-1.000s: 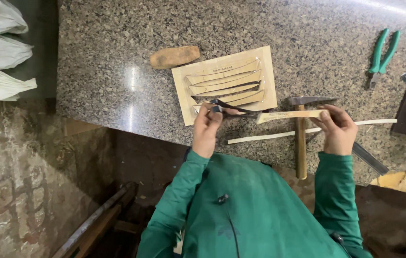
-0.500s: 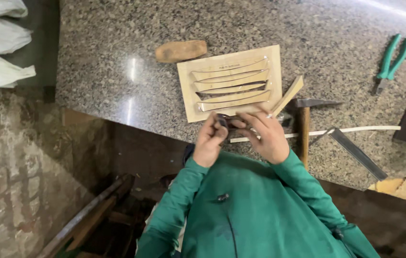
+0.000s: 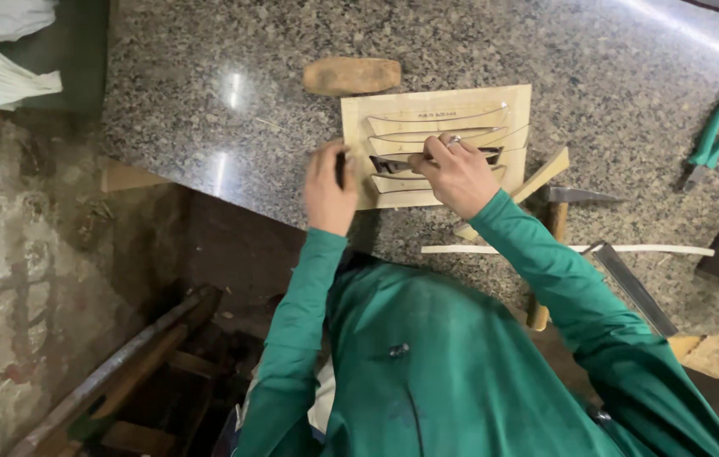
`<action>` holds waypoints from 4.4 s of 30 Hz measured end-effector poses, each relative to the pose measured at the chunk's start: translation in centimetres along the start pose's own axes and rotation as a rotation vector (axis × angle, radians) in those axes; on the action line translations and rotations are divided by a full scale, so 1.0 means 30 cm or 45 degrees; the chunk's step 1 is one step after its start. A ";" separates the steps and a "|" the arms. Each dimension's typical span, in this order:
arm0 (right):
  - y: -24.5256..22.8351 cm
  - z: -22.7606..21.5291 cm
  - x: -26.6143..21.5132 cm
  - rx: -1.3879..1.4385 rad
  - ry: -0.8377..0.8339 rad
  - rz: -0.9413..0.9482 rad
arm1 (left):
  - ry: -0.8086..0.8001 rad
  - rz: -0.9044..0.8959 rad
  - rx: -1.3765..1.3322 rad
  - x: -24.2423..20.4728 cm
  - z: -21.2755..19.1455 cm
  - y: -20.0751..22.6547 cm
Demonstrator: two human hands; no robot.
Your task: The person assembles thin wooden strips into a rectangular frame on a granite countertop. They repeatedly adjust the pieces, tap them with a wooden mallet, and use a hammer to secure the structure. The person also uses a metal file to smooth edges and checks alignment throughout the process.
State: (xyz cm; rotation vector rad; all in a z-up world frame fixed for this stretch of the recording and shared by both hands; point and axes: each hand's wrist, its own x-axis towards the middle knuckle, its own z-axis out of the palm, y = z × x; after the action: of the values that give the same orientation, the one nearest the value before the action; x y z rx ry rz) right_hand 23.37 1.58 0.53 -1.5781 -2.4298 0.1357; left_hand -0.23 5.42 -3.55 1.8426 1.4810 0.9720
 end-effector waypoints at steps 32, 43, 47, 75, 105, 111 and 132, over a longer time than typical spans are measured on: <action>0.130 0.019 -0.208 0.146 0.092 1.297 | -0.917 0.788 0.165 0.283 0.303 0.120; 0.111 -0.029 -0.231 0.239 0.205 1.280 | -1.059 0.829 0.349 0.319 0.326 0.105; 0.154 0.044 -0.243 0.379 0.303 1.353 | -0.941 0.800 0.320 0.315 0.301 0.095; 0.222 -0.256 -0.305 0.797 0.812 1.010 | -0.482 0.545 0.249 0.091 0.359 0.271; -0.168 -0.180 -0.412 1.325 1.267 1.700 | -1.251 1.444 -0.151 0.509 0.572 0.215; -0.167 -0.108 -0.431 1.281 1.236 1.711 | -1.276 1.369 -0.177 0.495 0.548 0.223; -0.140 -0.088 -0.425 1.424 1.120 1.843 | -1.319 1.354 -0.025 0.456 0.550 0.252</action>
State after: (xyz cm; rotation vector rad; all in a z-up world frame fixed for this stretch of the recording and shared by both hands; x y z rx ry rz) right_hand 25.25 -11.89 2.03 -1.7417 -0.1062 0.6688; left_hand 19.17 17.20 -4.36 2.5069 -0.1718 0.2317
